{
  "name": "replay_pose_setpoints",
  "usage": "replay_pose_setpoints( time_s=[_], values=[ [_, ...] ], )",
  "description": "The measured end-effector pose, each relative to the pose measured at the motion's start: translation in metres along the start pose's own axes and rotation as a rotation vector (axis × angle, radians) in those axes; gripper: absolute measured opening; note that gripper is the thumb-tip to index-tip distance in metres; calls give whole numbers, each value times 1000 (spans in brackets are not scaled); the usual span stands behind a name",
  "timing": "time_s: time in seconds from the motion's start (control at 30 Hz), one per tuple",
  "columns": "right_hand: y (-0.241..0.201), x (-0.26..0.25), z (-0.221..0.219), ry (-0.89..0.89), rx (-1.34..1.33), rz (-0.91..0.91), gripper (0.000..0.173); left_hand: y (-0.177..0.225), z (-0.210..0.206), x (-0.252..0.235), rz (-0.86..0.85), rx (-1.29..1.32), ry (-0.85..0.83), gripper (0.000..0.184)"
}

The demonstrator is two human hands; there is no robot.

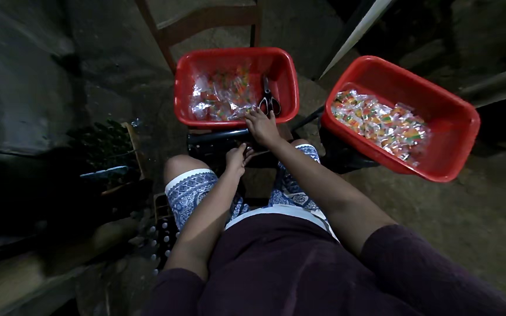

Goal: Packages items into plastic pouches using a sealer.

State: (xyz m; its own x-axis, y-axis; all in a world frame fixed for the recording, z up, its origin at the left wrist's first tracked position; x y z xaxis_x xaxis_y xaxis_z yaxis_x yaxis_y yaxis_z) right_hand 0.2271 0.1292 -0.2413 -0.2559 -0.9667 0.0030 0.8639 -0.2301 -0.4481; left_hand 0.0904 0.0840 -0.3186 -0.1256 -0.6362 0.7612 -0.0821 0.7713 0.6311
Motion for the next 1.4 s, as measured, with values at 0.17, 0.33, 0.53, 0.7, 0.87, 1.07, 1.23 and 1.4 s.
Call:
replay_pose_setpoints(
  time_s=[0.17,0.33,0.53,0.7,0.87,1.07,1.23,1.4],
  values=[
    [6,-2,-4,98,61,-1,45,-1,1,-1,1,-36,-8,36],
    [6,1,-5,101,52,6,45,-1,1,-2,-3,-29,-10,34],
    [7,2,-7,107,54,17,46,-1,1,-2,-4,-37,12,32],
    [5,0,-3,22,18,-8,46,1,1,-4,-40,-47,16,35],
    [-20,-1,42,5,-315,22,44,12,0,7,-94,-28,1,31],
    [-1,38,97,186,-966,1,51,39,-13,65,-319,-157,-191,30],
    [15,113,97,179,-1101,-145,35,60,-25,127,-558,-220,-332,17],
    [-4,150,119,223,-1176,-73,6,65,-38,160,-714,-271,-401,17]
  ],
)
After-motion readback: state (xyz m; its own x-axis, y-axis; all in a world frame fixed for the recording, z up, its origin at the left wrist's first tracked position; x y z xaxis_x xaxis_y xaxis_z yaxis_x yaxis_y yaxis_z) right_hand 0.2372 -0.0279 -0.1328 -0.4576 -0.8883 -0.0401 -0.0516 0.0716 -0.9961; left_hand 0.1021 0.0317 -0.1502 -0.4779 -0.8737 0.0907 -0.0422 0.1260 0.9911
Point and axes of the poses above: each hand's wrist, its own x-axis away from the middle knuckle, its own z-axis out of the back of the hand, y = z × x, the point moved 10 cm from there along -x, towards the middle knuckle, and after that the axes turned 7 degrees about y, right-handed, at the moved point
